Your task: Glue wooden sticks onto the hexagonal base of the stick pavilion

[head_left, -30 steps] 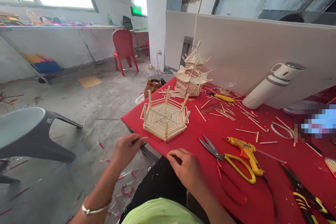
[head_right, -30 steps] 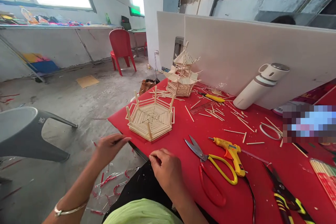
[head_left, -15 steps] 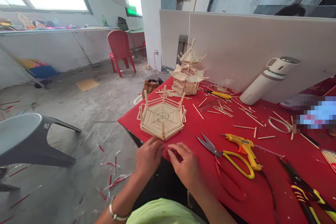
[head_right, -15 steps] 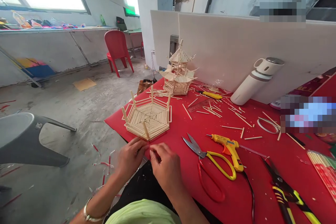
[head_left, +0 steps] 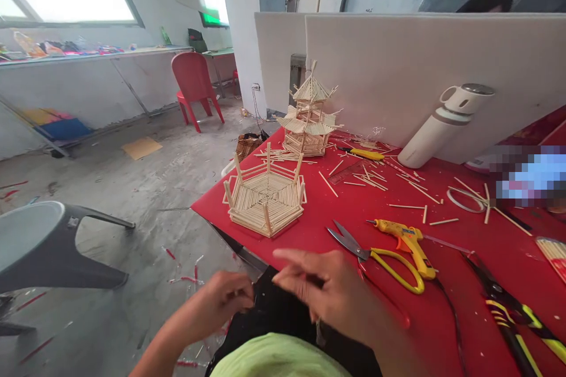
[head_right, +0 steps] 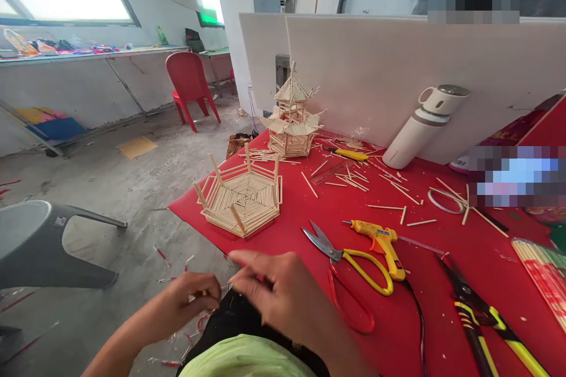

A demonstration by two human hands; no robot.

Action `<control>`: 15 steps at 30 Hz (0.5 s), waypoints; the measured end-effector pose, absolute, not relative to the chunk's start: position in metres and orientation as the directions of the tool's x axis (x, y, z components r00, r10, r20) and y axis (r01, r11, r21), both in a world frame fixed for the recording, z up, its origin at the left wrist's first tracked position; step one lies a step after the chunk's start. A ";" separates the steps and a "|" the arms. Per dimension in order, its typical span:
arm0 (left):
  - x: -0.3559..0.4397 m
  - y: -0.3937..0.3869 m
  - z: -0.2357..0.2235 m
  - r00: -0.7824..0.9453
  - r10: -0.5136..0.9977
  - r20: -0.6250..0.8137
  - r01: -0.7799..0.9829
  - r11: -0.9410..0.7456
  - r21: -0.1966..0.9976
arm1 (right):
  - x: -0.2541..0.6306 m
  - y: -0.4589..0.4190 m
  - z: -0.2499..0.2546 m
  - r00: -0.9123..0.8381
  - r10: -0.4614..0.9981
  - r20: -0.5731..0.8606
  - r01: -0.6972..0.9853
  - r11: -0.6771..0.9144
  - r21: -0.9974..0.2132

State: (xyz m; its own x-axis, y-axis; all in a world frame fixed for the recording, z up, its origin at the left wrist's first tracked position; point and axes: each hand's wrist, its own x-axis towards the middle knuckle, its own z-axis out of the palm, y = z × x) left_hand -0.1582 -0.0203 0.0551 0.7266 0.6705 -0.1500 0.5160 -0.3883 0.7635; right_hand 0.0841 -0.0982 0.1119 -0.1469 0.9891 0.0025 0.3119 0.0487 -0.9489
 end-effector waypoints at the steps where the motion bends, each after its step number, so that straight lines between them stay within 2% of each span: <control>1: -0.171 -0.015 0.049 0.672 0.725 -0.151 0.557 -0.362 0.747 | 0.090 -0.094 0.110 -0.111 0.994 -0.005 0.340 0.033 -0.940; 3: -0.195 -0.001 0.042 0.507 0.860 -0.055 0.633 -0.329 0.701 | 0.094 -0.086 0.097 0.014 1.000 0.014 0.414 0.007 -0.910; 4: -0.204 0.007 0.040 0.382 0.923 -0.040 0.698 -0.260 0.667 | 0.092 -0.083 0.088 0.070 0.997 0.022 0.433 -0.011 -0.901; 6: -0.216 0.022 0.039 0.163 0.986 -0.042 0.798 -0.107 0.593 | 0.084 -0.078 0.066 0.175 0.984 -0.018 0.396 -0.087 -0.914; 7: -0.218 0.029 0.039 0.124 0.992 -0.003 0.819 -0.101 0.565 | 0.079 -0.076 0.055 0.222 0.973 -0.062 0.347 -0.138 -0.928; 11: -0.202 0.052 0.035 0.167 0.944 0.285 0.777 -0.304 0.552 | 0.067 -0.070 0.021 0.282 0.942 -0.180 0.093 -0.214 -0.972; 13: -0.190 0.060 0.028 0.193 0.922 0.335 0.761 -0.356 0.542 | 0.065 -0.066 0.015 0.279 0.941 -0.194 -0.001 -0.201 -0.980; 15: -0.180 0.065 0.020 0.217 0.921 0.323 0.759 -0.367 0.538 | 0.065 -0.062 0.013 0.284 0.937 -0.206 -0.055 -0.198 -0.979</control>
State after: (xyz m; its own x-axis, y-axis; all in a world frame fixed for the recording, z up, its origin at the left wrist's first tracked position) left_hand -0.1798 0.0645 0.0201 0.2174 0.9212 0.3226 0.7586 -0.3675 0.5381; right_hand 0.0647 -0.0621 0.0126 0.2835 0.9366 -0.2058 -0.0553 -0.1983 -0.9786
